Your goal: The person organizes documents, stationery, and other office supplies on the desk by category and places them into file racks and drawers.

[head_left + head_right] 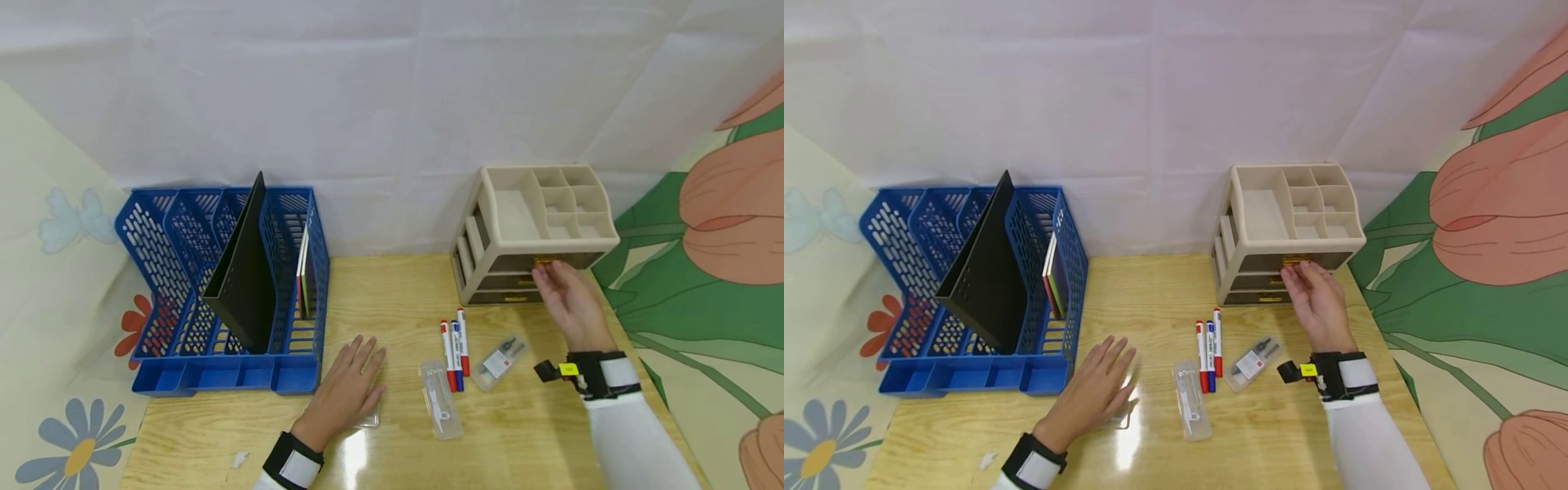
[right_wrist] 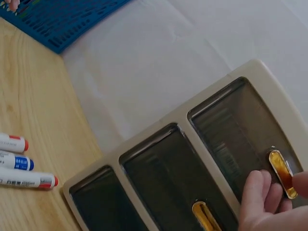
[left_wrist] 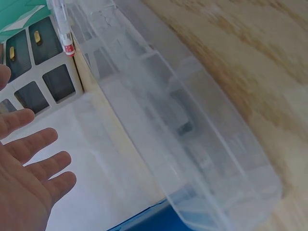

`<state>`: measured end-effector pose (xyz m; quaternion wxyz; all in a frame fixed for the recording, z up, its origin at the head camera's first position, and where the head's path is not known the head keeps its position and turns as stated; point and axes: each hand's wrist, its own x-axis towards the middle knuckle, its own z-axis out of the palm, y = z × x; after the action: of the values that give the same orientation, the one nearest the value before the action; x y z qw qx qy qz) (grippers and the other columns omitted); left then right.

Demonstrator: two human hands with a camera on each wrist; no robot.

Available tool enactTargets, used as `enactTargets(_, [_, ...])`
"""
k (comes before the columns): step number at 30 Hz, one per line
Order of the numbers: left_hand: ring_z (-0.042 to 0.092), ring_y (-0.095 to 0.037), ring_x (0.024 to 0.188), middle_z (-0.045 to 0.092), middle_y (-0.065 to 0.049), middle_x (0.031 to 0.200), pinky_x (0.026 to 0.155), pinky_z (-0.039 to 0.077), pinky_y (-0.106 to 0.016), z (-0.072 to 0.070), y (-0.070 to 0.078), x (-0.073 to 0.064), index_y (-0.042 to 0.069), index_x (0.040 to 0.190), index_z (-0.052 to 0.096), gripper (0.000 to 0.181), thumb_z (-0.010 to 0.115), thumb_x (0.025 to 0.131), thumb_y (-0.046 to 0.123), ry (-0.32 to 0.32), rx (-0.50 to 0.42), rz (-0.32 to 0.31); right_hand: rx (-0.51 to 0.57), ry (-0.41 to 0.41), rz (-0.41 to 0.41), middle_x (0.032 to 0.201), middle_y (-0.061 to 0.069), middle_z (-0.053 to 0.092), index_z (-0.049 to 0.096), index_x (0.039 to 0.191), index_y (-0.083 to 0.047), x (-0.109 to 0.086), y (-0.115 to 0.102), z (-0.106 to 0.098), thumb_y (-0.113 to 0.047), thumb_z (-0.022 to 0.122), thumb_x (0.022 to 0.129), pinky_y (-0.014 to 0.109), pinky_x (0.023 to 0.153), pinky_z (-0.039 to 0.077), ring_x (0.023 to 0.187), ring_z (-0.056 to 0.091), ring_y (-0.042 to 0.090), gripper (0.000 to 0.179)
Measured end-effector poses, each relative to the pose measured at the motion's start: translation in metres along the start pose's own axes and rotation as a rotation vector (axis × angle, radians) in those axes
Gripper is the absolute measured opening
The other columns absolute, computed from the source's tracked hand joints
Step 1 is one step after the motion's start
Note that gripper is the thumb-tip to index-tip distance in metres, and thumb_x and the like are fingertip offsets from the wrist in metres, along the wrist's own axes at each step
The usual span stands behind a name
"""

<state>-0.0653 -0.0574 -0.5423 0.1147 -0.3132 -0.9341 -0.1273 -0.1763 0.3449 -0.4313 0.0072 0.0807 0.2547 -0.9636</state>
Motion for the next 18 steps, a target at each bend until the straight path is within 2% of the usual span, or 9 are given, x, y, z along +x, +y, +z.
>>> enactTargets(3, [0.038, -0.041, 0.136, 0.049, -0.019, 0.145, 0.109, 0.038, -0.056, 0.000, 0.000, -0.001, 0.007, 0.139, 0.050, 0.058, 0.059, 0.092, 0.038, 0.020, -0.016, 0.003, -0.074, 0.080, -0.012, 0.092, 0.015, 0.061, 0.053, 0.099, 0.002, -0.004, 0.000, -0.004, 0.003, 0.046, 0.099, 0.033, 0.079, 0.058, 0.088, 0.061, 0.026, 0.007])
enactTargets(6, [0.039, -0.041, 0.135, 0.049, -0.020, 0.144, 0.108, 0.039, -0.056, 0.000, -0.001, -0.001, 0.005, 0.139, 0.050, 0.058, 0.059, 0.091, 0.037, 0.049, -0.022, 0.017, -0.170, 0.204, -0.024, 0.091, 0.010, 0.058, 0.052, 0.098, -0.002, -0.010, -0.001, -0.012, 0.000, 0.050, 0.098, 0.030, 0.072, 0.058, 0.085, 0.059, 0.021, 0.004])
enactTargets(10, [0.038, -0.042, 0.135, 0.048, -0.020, 0.146, 0.108, 0.039, -0.056, 0.000, -0.002, 0.006, 0.005, 0.140, 0.049, 0.058, 0.058, 0.091, 0.036, 0.079, -0.013, 0.040, -0.213, 0.306, -0.015, 0.095, 0.010, 0.056, 0.056, 0.097, -0.002, -0.013, -0.001, -0.022, 0.001, 0.054, 0.096, 0.030, 0.080, 0.059, 0.090, 0.058, 0.020, 0.004])
enactTargets(14, [0.033, -0.040, 0.138, 0.047, -0.020, 0.146, 0.111, 0.036, -0.055, -0.002, -0.002, 0.020, 0.006, 0.142, 0.047, 0.059, 0.056, 0.093, 0.037, 0.086, -0.006, 0.055, -0.171, 0.306, 0.067, 0.104, 0.010, 0.051, 0.054, 0.104, -0.004, -0.008, 0.001, -0.028, 0.000, 0.055, 0.096, 0.032, 0.094, 0.054, 0.098, 0.056, 0.020, 0.009])
enactTargets(18, [0.029, -0.039, 0.141, 0.046, -0.020, 0.147, 0.113, 0.033, -0.053, -0.006, 0.000, 0.034, 0.006, 0.142, 0.047, 0.058, 0.053, 0.095, 0.038, 0.090, 0.010, 0.068, -0.104, 0.274, 0.136, 0.105, 0.010, 0.050, 0.049, 0.106, -0.005, -0.001, 0.006, -0.031, 0.002, 0.051, 0.097, 0.031, 0.099, 0.050, 0.098, 0.056, 0.020, 0.013])
